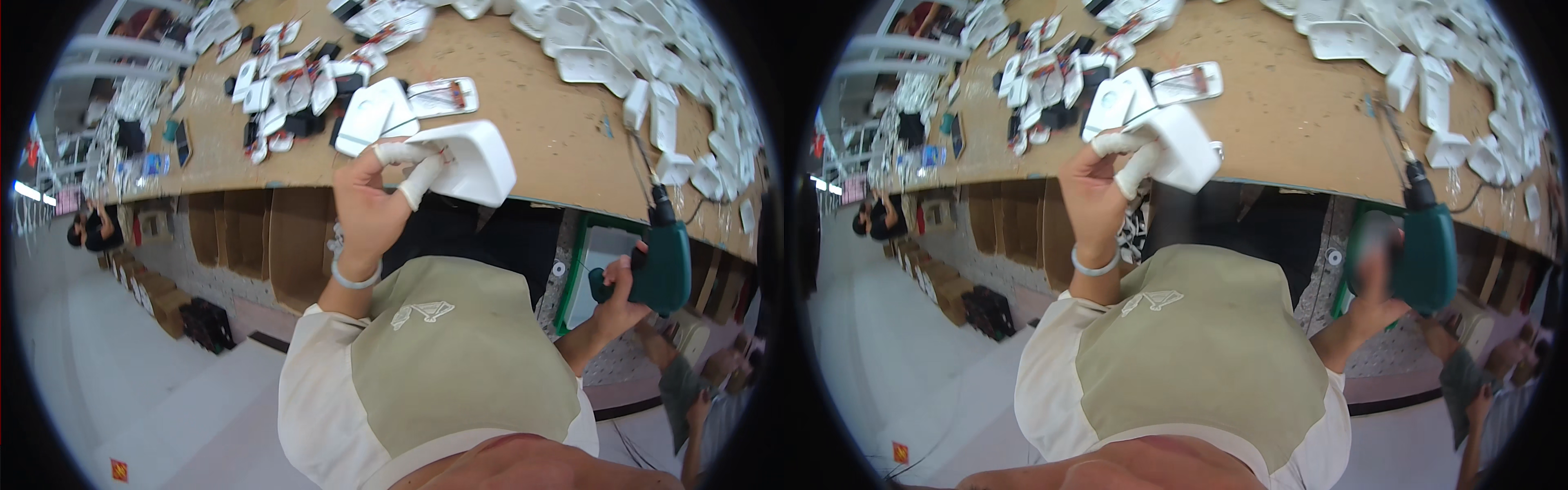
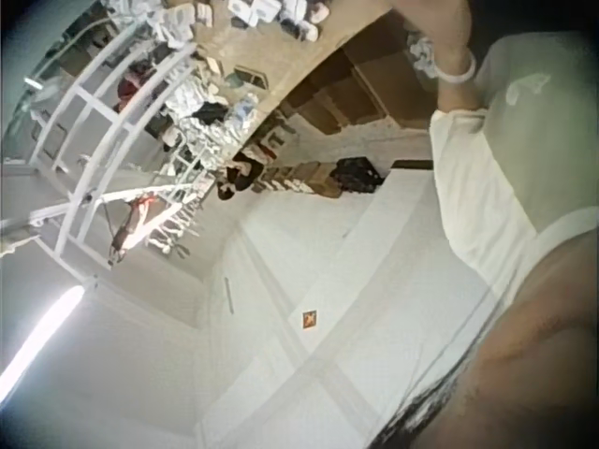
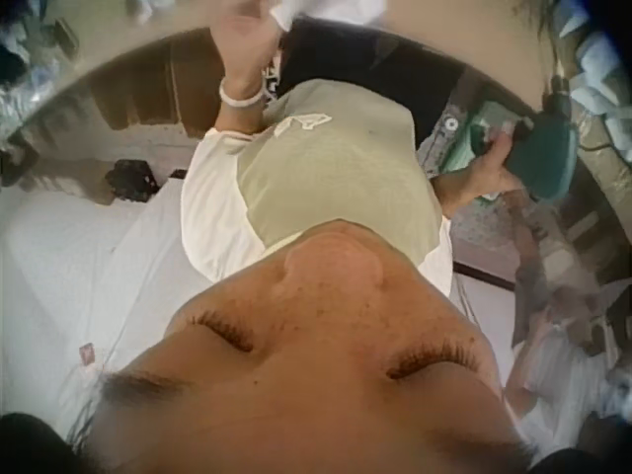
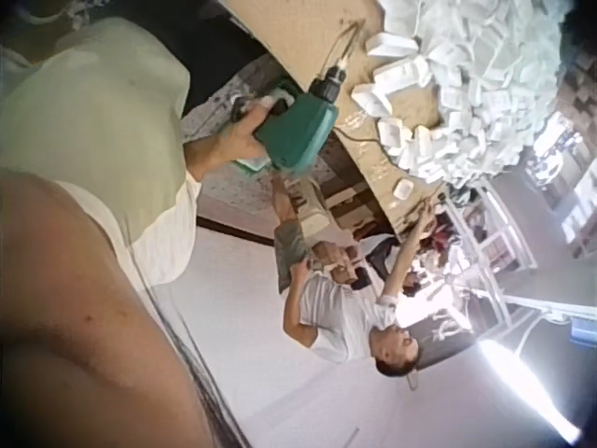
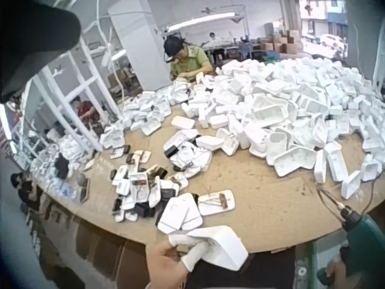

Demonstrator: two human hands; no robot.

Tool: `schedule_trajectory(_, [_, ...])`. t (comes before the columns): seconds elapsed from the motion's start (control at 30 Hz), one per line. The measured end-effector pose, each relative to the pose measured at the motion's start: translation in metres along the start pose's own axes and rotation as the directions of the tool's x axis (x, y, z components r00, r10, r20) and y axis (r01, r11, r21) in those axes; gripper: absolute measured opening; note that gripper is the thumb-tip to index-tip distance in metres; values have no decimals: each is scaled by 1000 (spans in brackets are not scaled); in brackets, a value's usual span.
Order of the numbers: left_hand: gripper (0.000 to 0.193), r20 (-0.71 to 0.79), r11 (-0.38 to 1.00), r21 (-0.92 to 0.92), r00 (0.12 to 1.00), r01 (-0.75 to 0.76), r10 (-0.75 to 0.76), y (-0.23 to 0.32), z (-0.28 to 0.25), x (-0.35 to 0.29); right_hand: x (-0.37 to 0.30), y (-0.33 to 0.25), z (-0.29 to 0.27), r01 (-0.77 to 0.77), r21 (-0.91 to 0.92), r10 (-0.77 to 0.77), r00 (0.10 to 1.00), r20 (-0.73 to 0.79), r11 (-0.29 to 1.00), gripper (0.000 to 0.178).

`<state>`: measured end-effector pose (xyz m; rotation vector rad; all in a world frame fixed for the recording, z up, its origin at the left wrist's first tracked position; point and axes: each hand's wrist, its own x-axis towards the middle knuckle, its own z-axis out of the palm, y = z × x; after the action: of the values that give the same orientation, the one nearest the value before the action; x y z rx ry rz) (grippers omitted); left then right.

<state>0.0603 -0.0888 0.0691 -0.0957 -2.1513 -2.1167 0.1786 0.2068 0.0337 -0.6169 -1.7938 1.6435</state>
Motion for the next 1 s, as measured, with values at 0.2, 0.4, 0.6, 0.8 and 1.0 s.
schedule_trajectory(0.2, [15, -105, 999, -35, 994, 12, -16, 2, -123, -51, 1, -8, 14, 24, 61, -28, 997, 70, 998, 33])
schedule_trajectory(0.4, [11, -309, 877, 10, 835, 481, -455, -156, -248, -118, -10, -13, 28, 45, 27, -49, 986, 159, 999, 30])
schedule_trajectory(0.6, [8, -589, 774, -38, 611, 632, -528, -394, -283, -229, -16, -37, 38, 64, -72, -45, 970, 241, 995, 38])
schedule_trajectory(0.8, [21, -767, 404, 192, 393, 895, -507, -505, -227, -255, -27, -44, 48, 127, -186, -101, 985, 143, 974, 31])
schedule_trajectory(1.0, [41, -568, 151, 512, 466, 845, -678, -556, -216, -262, -29, -49, 56, 128, -227, -90, 981, 171, 966, 31])
